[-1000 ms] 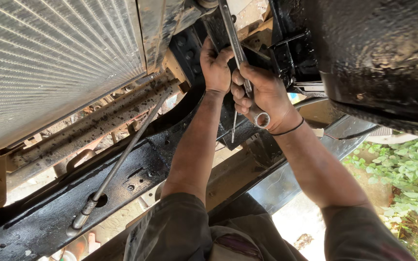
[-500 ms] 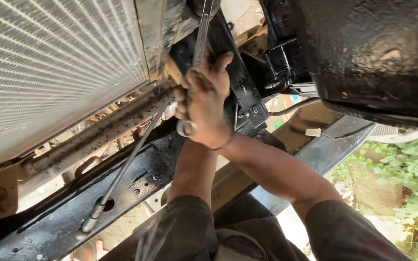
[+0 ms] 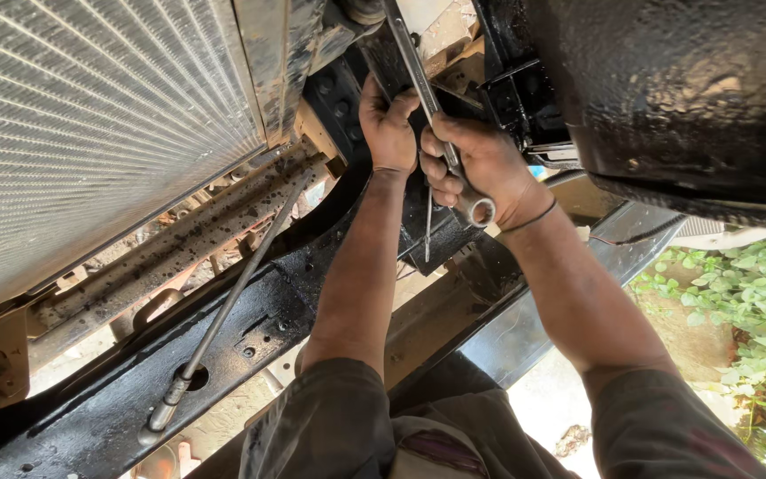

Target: The person uses two wrenches to tighten bolts on a vehicle's undercarriage near the radiator. They repeatedly reposition the wrenches and apply torque to secure the fasteners.

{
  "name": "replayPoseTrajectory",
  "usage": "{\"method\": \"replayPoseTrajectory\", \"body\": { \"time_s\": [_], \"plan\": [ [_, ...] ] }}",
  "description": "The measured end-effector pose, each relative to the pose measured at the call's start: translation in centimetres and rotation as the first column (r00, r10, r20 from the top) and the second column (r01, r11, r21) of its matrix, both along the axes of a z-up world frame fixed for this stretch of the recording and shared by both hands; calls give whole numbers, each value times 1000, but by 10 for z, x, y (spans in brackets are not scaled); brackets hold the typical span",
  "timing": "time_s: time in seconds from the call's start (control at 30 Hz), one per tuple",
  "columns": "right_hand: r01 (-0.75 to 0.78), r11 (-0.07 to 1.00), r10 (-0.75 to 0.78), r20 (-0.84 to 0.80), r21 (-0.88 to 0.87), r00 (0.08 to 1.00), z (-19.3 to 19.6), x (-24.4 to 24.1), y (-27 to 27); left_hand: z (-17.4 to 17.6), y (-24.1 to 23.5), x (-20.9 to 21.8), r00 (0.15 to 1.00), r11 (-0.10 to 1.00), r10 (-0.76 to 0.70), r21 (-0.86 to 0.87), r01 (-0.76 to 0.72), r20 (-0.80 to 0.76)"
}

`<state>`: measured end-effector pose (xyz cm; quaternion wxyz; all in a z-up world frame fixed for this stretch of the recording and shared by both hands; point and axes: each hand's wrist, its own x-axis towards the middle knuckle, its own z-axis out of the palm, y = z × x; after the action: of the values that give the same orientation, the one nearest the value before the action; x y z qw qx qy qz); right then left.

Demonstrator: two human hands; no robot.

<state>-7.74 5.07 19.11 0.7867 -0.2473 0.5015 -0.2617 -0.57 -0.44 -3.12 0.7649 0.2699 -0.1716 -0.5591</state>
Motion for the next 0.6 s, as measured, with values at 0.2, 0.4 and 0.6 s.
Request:
{"method": "replayPoseTrajectory", "body": {
  "time_s": [0.2, 0.4, 0.6],
  "plan": [
    [328, 944, -327, 291, 46, 899, -14, 88, 27, -17, -7, -4, 986, 995, 94, 17, -97, 139],
    [319, 932, -294, 158, -173, 943, -25, 138, 36, -2, 30, 5, 892, 987, 145, 2, -162, 429],
    [150, 986, -153, -39, -70, 988, -9, 52, 30, 7, 10, 4, 982, 998, 65, 5, -67, 175]
  ]
}}
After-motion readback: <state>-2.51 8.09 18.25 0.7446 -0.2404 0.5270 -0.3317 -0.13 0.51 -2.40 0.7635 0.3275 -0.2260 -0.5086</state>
